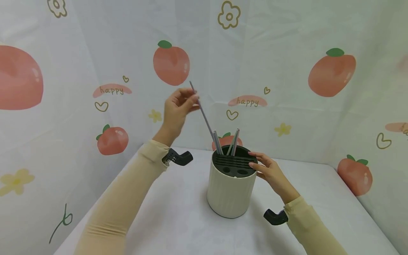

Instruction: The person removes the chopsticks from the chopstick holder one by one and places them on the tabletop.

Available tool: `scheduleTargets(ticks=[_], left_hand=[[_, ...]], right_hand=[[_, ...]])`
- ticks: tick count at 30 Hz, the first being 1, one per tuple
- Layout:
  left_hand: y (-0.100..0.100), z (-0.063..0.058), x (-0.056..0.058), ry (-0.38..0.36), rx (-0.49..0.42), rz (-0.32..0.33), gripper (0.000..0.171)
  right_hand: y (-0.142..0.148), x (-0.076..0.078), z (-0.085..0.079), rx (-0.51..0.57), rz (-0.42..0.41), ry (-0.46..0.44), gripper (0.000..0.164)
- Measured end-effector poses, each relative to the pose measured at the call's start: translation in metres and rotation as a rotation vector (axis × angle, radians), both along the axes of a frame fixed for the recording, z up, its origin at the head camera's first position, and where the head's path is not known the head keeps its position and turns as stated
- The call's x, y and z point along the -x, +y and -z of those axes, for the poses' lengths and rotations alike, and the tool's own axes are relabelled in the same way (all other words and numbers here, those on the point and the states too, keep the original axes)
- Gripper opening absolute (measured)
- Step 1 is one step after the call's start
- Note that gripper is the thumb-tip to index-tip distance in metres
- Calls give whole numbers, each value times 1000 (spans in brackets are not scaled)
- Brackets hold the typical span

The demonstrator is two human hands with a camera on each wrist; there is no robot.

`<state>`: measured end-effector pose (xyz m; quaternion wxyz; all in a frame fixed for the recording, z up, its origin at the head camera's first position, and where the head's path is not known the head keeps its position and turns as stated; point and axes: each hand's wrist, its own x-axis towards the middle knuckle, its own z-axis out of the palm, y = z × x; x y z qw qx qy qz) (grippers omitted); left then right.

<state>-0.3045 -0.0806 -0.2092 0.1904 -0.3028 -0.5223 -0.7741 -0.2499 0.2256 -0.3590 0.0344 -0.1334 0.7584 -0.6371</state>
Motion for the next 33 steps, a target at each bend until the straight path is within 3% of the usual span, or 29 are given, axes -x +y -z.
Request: scheduleTargets(ticks=[2, 4, 7, 10, 13, 16, 21, 26, 33], left_hand=[[-12, -15, -2, 15, -83, -48, 16], [-25, -22, -1, -10, -149, -97, 9], [-42, -12, 6, -117, -139, -181, 5], [-51, 22, 17, -277, 0, -265, 11], [-55, 69, 26, -440, 193, -301, 25], [-57, 115, 29, -564, 350, -283, 33], [-53, 178, 30, -682, 480, -252, 30], [-45, 217, 25, -772, 558, -248, 27], [-38, 248, 21, -848, 632, -271, 20]], right_hand=[[0, 0, 0, -3, -6, 3, 53], [1, 0, 1, -4, -6, 1, 53], [2, 1, 1, -6, 2, -5, 53], [3, 1, 1, -8, 8, -7, 53], [3, 0, 1, -10, 3, -1, 52], [4, 0, 2, -12, 1, 2, 52], [2, 0, 2, -4, 1, -6, 53], [1, 0, 0, 1, -5, -2, 53], [1, 0, -1, 6, -6, 2, 52]])
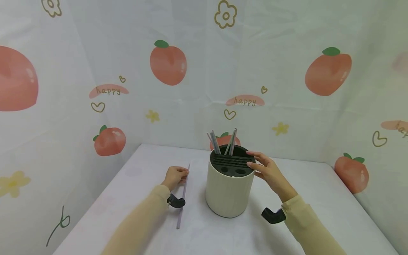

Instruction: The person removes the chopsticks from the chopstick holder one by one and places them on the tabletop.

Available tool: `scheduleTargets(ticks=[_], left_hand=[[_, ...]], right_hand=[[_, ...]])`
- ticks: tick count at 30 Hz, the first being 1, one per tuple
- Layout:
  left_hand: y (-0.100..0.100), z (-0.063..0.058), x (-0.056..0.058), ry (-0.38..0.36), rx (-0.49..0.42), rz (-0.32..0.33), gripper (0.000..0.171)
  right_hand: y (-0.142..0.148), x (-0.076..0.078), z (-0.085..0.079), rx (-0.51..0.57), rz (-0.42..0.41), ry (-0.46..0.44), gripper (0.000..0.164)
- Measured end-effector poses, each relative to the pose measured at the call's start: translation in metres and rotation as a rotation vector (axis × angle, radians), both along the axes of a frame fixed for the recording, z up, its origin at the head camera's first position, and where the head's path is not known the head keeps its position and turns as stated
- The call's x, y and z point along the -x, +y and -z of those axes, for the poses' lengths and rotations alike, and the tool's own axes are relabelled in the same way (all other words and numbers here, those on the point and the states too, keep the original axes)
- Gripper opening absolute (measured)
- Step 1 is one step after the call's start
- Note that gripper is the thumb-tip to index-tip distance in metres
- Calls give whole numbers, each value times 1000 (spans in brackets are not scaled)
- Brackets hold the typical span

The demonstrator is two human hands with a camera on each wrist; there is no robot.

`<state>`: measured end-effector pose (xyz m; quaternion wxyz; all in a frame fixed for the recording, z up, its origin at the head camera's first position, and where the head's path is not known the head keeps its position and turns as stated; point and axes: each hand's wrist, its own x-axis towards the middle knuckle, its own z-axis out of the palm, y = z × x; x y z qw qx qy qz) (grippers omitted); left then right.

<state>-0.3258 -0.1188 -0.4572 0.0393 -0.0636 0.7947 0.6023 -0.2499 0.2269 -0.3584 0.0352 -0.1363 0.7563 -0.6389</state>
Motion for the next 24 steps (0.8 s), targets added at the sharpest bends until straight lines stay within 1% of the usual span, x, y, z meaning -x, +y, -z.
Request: scheduleTargets(ticks=[3, 8, 12, 16, 21, 24], left_hand=[[1, 8, 2, -25, 23, -1, 18], [1, 16, 3, -26, 55, 9, 17], [3, 15, 4, -20, 86, 21, 15], [4, 13, 3, -22, 98, 29, 11], [5, 15, 4, -5, 134, 35, 9], [4, 17, 4, 4, 130, 36, 9]], right_hand=[[0, 1, 0, -2, 2, -1, 52], [0, 1, 0, -3, 1, -2, 53], [1, 1, 0, -5, 2, 0, 52], [1, 0, 0, 1, 4, -2, 53], [0, 0, 0, 10, 2, -9, 53], [0, 0, 0, 9, -1, -8, 52]])
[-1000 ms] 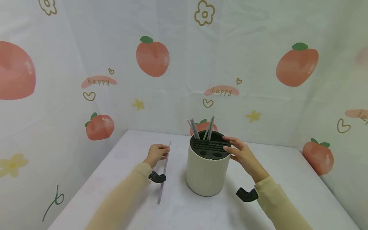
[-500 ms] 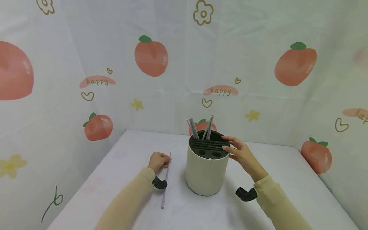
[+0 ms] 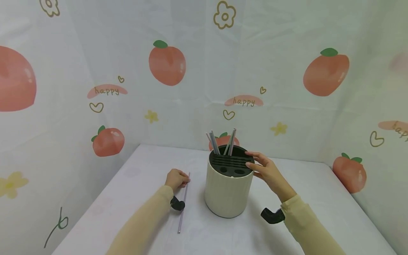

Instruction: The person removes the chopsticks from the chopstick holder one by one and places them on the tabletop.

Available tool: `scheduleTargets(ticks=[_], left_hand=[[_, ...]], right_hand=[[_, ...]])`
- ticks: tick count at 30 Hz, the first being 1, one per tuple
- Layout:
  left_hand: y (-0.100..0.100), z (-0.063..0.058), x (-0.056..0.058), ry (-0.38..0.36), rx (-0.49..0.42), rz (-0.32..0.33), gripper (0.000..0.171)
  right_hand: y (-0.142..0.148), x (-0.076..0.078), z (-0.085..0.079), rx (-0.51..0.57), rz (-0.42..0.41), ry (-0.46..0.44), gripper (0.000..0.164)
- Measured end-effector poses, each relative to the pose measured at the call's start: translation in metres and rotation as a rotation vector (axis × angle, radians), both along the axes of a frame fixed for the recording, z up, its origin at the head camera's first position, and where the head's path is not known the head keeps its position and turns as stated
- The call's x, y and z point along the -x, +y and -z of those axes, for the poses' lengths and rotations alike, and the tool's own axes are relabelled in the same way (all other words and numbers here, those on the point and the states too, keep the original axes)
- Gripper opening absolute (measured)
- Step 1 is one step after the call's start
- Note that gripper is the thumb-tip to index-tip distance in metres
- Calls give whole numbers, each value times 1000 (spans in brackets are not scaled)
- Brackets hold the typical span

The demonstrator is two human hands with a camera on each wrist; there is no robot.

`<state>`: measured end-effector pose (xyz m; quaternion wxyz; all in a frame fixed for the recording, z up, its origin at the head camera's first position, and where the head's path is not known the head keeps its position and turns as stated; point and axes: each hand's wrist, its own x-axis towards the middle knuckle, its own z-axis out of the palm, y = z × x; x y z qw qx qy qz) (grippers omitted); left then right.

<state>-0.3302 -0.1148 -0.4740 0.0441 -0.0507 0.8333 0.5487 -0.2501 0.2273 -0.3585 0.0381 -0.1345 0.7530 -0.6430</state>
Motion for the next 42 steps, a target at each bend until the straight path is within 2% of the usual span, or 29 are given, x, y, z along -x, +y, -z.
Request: scheduleTargets(ticks=[6, 9, 11, 14, 17, 21, 23, 25, 27, 30, 33, 36, 42], left_hand=[[-3, -2, -2, -22, -35, -1, 15], [-2, -9, -2, -35, -81, -12, 20], [0, -19, -2, -4, -139, 2, 24], [5, -46, -3, 86, -269, 53, 31], [14, -83, -8, 184, -401, 125, 36], [25, -128, -18, 299, -518, 199, 34], [29, -143, -22, 340, -566, 234, 32], [33, -153, -25, 365, -595, 269, 30], [37, -158, -28, 372, -605, 301, 28], [42, -159, -30, 367, -580, 347, 23], [46, -156, -32, 365, -565, 377, 17], [50, -152, -31, 372, -589, 399, 14], [57, -145, -28, 369, -621, 423, 18]], right_hand=[[-1, 0, 0, 4, -3, -6, 53], [-1, -1, 0, -2, -2, -8, 54], [-1, -1, -1, -6, 0, -6, 54], [0, -1, -1, -11, 6, -6, 55], [1, -1, 0, -12, 12, -11, 54], [1, -1, 0, -14, 11, -10, 54], [0, -1, -1, -14, 9, -8, 54], [0, 0, -1, -16, 7, -7, 54], [-1, 0, -1, -20, 9, -9, 53], [-1, 0, -1, -21, 7, -8, 54], [-1, 0, 0, -19, 7, -10, 54], [-1, 0, 0, -19, 6, -12, 54], [-1, -1, 1, -8, 11, -26, 55]])
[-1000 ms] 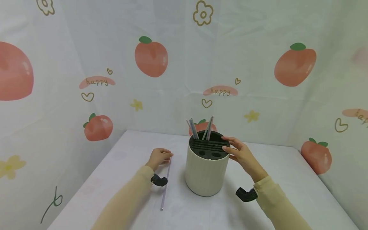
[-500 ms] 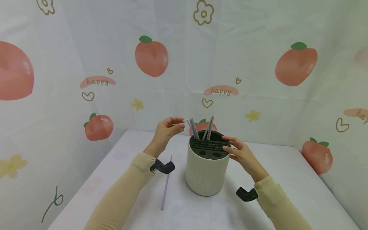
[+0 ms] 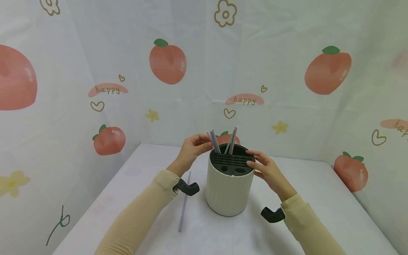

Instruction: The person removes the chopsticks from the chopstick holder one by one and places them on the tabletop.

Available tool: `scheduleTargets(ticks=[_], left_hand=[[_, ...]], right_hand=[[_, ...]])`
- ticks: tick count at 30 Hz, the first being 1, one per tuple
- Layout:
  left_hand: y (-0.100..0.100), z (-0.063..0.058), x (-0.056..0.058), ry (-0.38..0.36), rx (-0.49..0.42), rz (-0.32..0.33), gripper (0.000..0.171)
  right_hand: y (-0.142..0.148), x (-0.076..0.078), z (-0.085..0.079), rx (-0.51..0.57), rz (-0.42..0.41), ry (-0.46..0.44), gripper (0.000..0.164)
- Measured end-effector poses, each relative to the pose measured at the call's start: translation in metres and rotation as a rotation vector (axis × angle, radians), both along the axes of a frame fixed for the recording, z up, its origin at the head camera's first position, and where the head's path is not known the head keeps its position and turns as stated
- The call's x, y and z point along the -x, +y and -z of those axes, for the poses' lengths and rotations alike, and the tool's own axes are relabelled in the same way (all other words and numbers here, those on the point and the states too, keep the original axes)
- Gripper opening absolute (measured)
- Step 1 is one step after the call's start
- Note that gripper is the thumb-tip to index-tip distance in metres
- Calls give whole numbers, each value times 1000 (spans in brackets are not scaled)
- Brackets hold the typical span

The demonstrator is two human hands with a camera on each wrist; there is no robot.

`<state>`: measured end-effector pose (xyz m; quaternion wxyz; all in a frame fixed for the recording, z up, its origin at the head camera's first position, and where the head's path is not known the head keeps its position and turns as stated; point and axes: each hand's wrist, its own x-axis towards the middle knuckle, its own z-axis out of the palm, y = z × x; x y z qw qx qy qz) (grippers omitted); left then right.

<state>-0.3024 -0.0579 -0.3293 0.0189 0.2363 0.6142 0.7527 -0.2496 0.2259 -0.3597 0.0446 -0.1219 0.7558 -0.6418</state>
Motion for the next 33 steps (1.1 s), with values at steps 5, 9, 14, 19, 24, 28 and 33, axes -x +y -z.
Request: scheduleTargets(ticks=[5, 9, 14, 19, 24, 28, 33], left_hand=[[4, 3, 2, -4, 1, -8, 19], [5, 6, 5, 22, 17, -25, 14], [5, -4, 7, 101, 0, -57, 14], [0, -40, 6, 189, -142, -117, 23], [-15, -90, 0, 268, -359, -180, 28], [-38, -116, -5, 318, -488, -235, 18], [-69, -110, -2, 241, -499, -321, 8]], right_hand=[[0, 0, 0, 11, 0, -12, 54], [0, -1, 0, 12, -4, -15, 54], [1, -1, 0, 9, -3, -16, 54], [1, 0, -1, 6, -4, -12, 54], [1, -1, -3, 8, -6, -9, 55], [1, -1, -2, 8, -7, -11, 55], [0, 0, -1, 11, -3, -15, 53]])
